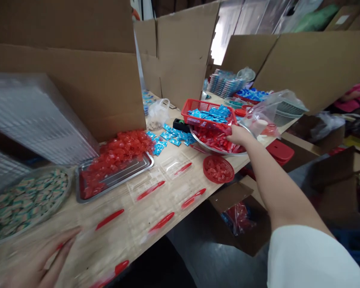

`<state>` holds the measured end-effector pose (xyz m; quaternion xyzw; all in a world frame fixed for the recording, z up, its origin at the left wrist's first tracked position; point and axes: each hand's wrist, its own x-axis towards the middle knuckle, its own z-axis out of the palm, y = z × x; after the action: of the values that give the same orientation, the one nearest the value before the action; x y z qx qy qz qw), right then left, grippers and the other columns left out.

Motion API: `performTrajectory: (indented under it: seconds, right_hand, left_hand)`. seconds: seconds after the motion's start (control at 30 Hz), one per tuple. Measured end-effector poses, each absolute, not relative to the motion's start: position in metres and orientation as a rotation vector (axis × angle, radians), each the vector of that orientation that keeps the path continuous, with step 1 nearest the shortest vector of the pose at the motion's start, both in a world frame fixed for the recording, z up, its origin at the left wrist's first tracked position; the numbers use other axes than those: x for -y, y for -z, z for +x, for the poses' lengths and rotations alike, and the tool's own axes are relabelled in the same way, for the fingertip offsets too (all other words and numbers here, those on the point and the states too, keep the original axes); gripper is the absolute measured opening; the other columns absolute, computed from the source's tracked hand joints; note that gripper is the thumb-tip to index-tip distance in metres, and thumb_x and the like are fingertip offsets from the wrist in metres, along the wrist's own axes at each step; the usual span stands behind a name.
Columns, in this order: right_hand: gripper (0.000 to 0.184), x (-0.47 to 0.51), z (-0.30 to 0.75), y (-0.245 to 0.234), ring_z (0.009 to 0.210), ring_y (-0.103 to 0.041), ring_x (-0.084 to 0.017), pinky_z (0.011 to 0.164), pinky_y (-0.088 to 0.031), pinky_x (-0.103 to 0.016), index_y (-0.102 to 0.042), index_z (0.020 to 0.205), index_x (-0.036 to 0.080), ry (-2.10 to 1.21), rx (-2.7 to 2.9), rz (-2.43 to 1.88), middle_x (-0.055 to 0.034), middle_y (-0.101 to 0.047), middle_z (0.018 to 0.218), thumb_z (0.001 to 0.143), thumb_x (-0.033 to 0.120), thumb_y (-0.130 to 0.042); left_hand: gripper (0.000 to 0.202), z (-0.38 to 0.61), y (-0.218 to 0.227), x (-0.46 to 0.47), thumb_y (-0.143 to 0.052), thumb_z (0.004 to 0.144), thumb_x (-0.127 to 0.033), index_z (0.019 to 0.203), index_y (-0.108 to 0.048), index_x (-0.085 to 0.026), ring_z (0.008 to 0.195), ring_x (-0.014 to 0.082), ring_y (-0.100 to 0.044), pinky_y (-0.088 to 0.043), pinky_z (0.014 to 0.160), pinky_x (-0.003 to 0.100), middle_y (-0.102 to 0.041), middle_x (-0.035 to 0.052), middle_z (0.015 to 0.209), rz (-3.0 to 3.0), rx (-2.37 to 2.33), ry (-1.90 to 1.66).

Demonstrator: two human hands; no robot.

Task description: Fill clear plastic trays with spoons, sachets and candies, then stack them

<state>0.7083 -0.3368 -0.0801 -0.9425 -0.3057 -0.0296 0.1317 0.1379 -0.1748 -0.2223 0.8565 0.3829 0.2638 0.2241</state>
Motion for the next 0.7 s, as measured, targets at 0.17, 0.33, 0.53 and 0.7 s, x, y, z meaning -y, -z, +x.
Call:
performTrajectory:
  seconds: [0.17, 0.33, 0.53, 0.7]
  right_hand:
    - [0.021, 0.295, 0.566, 0.095, 0.076, -0.059, -0.016, 0.064, -0.045, -0.025, -0.056, 0.098, 0.015, -0.096, 1.342, -2.303, -0.0052, -0.065, 0.091, 0.077, 0.016, -0.054]
    - [0.035, 0.262, 0.377, 0.155, 0.088, -0.060, -0.024, 0.076, -0.049, -0.040, -0.052, 0.115, 0.018, -0.251, 1.729, -1.749, -0.0102, -0.064, 0.099, 0.080, 0.015, -0.047]
    - [0.052, 0.265, 0.279, 0.190, 0.119, -0.045, -0.037, 0.101, -0.031, -0.060, -0.045, 0.129, 0.007, -0.137, 2.024, -1.700, -0.0218, -0.058, 0.118, 0.077, 0.009, -0.050]
    - [0.073, 0.282, 0.257, 0.179, 0.131, -0.035, -0.032, 0.103, -0.037, -0.052, -0.028, 0.140, 0.011, -0.571, 2.079, -1.461, -0.0196, -0.039, 0.140, 0.075, 0.023, -0.060]
  left_hand:
    - [0.043, 0.232, 0.175, 0.231, -0.067, 0.073, -0.038, 0.113, -0.058, -0.028, 0.113, 0.0262, -0.056, -0.047, 0.093, 0.042, -0.061, 0.0076, 0.120, 1.414, -0.838, -0.621]
    - [0.050, 0.271, 0.154, 0.245, -0.066, 0.075, -0.041, 0.120, -0.053, -0.026, 0.116, 0.0238, -0.054, -0.046, 0.093, 0.037, -0.056, 0.0094, 0.127, 0.564, -0.621, -0.699]
    - [0.042, 0.202, 0.171, 0.255, -0.058, 0.080, -0.048, 0.113, -0.060, -0.023, 0.109, 0.0211, -0.058, -0.043, 0.097, 0.034, -0.064, 0.0076, 0.114, 0.318, -0.823, -0.809]
    - [0.035, 0.127, 0.175, 0.245, -0.058, 0.081, -0.043, 0.106, -0.061, -0.018, 0.091, 0.0201, -0.063, -0.048, 0.084, 0.034, -0.068, 0.0081, 0.100, 0.695, -1.068, -0.871]
